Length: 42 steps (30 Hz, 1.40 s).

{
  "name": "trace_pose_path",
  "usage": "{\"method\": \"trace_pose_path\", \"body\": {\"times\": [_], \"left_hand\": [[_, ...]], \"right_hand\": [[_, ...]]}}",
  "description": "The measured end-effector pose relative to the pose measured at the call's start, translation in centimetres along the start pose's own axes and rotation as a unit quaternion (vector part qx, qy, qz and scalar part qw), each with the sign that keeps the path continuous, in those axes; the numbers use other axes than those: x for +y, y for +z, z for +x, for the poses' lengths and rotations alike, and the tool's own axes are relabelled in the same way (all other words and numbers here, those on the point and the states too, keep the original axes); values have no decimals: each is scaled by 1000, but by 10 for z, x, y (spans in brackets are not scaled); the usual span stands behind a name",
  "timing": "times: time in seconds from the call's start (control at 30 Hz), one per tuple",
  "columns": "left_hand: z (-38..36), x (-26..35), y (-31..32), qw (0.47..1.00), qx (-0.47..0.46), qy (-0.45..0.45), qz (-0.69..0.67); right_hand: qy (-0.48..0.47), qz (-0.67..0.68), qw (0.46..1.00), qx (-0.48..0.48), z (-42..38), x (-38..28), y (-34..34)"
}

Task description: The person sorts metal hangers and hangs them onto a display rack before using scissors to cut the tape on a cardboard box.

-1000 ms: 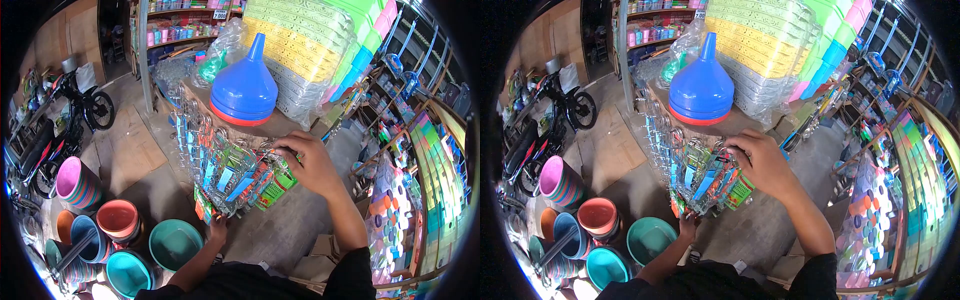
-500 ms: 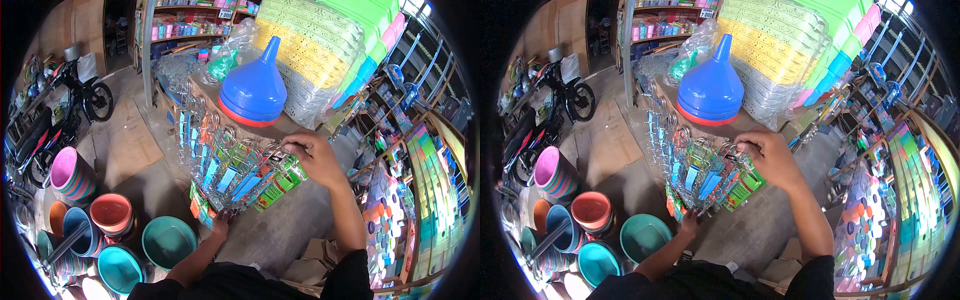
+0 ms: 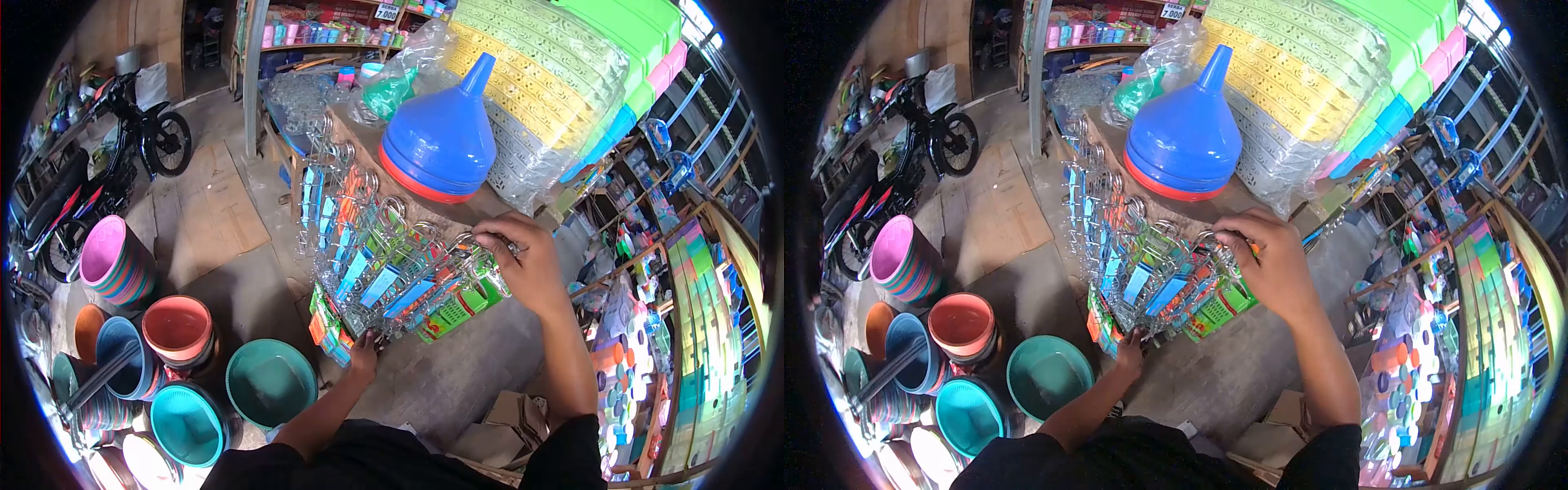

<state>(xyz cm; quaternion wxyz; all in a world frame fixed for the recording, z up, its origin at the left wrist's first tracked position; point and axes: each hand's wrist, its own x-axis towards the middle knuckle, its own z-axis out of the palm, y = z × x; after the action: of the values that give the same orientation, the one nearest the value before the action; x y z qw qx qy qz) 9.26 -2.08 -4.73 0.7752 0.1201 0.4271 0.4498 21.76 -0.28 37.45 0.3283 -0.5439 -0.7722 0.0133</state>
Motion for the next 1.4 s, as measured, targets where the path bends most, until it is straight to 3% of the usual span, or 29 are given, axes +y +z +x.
{"method": "trace_pose_path", "body": {"times": [0.07, 0.2, 0.37, 0.5, 0.7, 0.77, 0.9, 0.97, 1.07, 1.13, 1.2, 1.27, 1.33, 1.4], "left_hand": [[-3, 7, 4, 998, -8, 27, 49], [11, -4, 6, 999, 15, 52, 3], [22, -8, 11, 989, 78, 86, 87], [12, 7, 14, 984, 71, 51, 157], [28, -16, -5, 988, 26, 107, 108], [23, -12, -8, 993, 15, 37, 115], [11, -6, -32, 987, 3, 24, 157], [0, -2, -49, 977, -18, -34, 208], [-18, -3, -83, 981, -34, -34, 187], [-44, 21, -96, 964, -51, -33, 258], [-73, 41, -111, 923, -88, 3, 375], [-92, 50, -136, 922, -86, 40, 376], [-113, 68, -150, 918, -89, 84, 377], [-145, 96, -156, 930, -1, 77, 360]], "right_hand": [[-10, -9, 1000, 7, 0, -1, 1], [-21, -13, 999, 27, -1, -4, 2], [-2, -21, 999, 26, -3, -7, 0], [-7, -22, 999, 24, -3, -5, -1], [2, -32, 999, 17, -6, -7, -3], [-9, -33, 999, 17, -5, -7, -5], [-25, -56, 998, 30, -8, -12, -3], [-20, -42, 998, 29, -9, -14, 2], [-2, -30, 998, 55, -11, -22, 6], [-38, -102, 983, 148, -16, -28, 12], [-54, -91, 976, 188, -26, -44, 24], [-79, -69, 963, 248, -53, -49, 48], [-76, -7, 970, 230, -79, -72, 96], [-51, 97, 985, 130, -101, -89, 157]]}}
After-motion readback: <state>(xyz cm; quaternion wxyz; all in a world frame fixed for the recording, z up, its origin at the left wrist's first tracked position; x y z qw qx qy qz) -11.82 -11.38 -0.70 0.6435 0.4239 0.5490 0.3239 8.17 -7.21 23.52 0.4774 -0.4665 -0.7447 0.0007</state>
